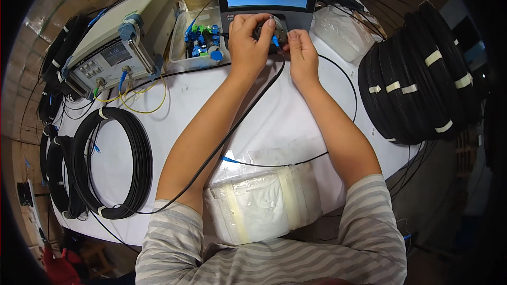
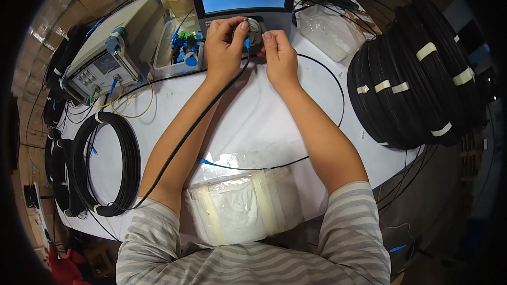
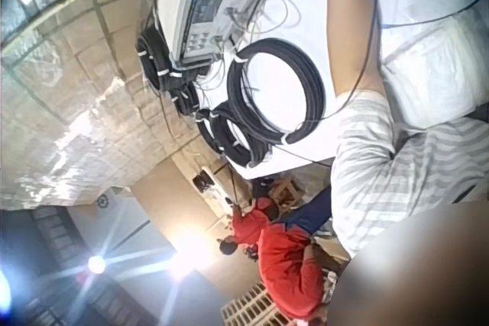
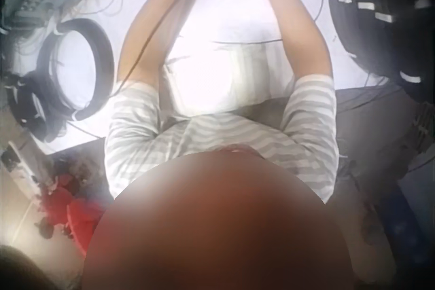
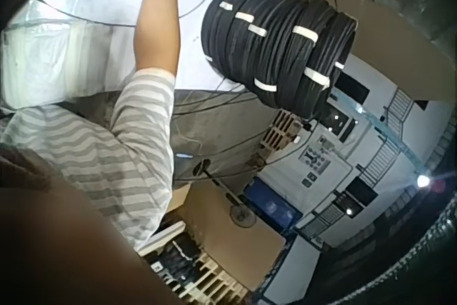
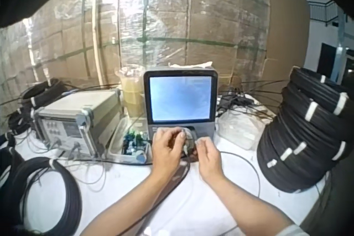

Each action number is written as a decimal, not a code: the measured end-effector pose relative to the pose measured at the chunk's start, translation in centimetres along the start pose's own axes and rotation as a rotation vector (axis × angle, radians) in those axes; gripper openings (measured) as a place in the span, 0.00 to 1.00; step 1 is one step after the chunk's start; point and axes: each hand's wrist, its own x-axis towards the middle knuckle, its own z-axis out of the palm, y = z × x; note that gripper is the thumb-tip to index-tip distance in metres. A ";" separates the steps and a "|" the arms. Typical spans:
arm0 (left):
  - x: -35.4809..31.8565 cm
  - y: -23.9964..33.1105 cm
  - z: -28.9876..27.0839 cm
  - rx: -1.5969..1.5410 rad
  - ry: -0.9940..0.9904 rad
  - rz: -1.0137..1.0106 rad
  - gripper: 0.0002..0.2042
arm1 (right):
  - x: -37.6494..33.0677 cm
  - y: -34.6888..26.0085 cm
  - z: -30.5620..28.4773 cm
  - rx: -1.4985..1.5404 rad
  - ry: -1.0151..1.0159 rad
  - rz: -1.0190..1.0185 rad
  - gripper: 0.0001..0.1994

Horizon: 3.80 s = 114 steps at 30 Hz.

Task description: Inspecting cable connectors using a digital microscope and testing probes at a workbench.

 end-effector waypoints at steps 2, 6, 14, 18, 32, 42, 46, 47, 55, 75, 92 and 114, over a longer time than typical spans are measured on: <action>-0.1 -0.1 -0.1 0.005 -0.015 -0.019 0.11 | -0.2 -0.1 0.1 -0.017 0.011 0.000 0.17; -0.2 -0.2 -0.2 0.015 -0.015 0.003 0.11 | -0.2 -0.1 0.2 -0.019 0.017 -0.011 0.18; -0.3 0.1 -0.1 -0.038 -0.002 -0.031 0.08 | -0.3 0.3 0.3 -0.036 -0.015 -0.015 0.18; -0.4 0.0 -0.1 -0.036 -0.001 -0.036 0.08 | -0.2 0.7 0.3 -0.048 -0.025 -0.023 0.18; -0.4 0.1 -0.3 -0.028 -0.009 -0.037 0.09 | -0.3 -0.5 0.1 -0.084 -0.018 0.031 0.18; -0.4 -0.1 -0.3 -0.027 0.000 -0.018 0.09 | -0.3 -0.7 0.2 -0.110 -0.057 0.074 0.19; -0.4 0.1 -0.2 -0.030 0.002 -0.004 0.09 | -0.2 -0.4 0.1 -0.139 -0.035 0.014 0.20; -0.4 0.1 -0.2 -0.040 -0.002 -0.018 0.09 | -0.2 -0.3 0.1 -0.132 -0.023 0.001 0.20; -0.4 0.0 -0.2 -0.034 0.008 -0.013 0.08 | -0.1 -0.1 0.0 -0.080 -0.022 0.076 0.19; -0.4 0.0 -0.1 -0.034 0.011 -0.014 0.09 | -0.3 -0.2 0.3 -0.130 0.024 -0.014 0.18; -0.4 0.0 -0.1 -0.038 0.000 -0.040 0.08 | -0.2 0.4 0.2 -0.054 0.015 0.023 0.16; -0.5 -0.3 -0.2 -0.038 0.007 -0.033 0.09 | -0.5 -0.3 0.6 -0.038 0.055 0.006 0.15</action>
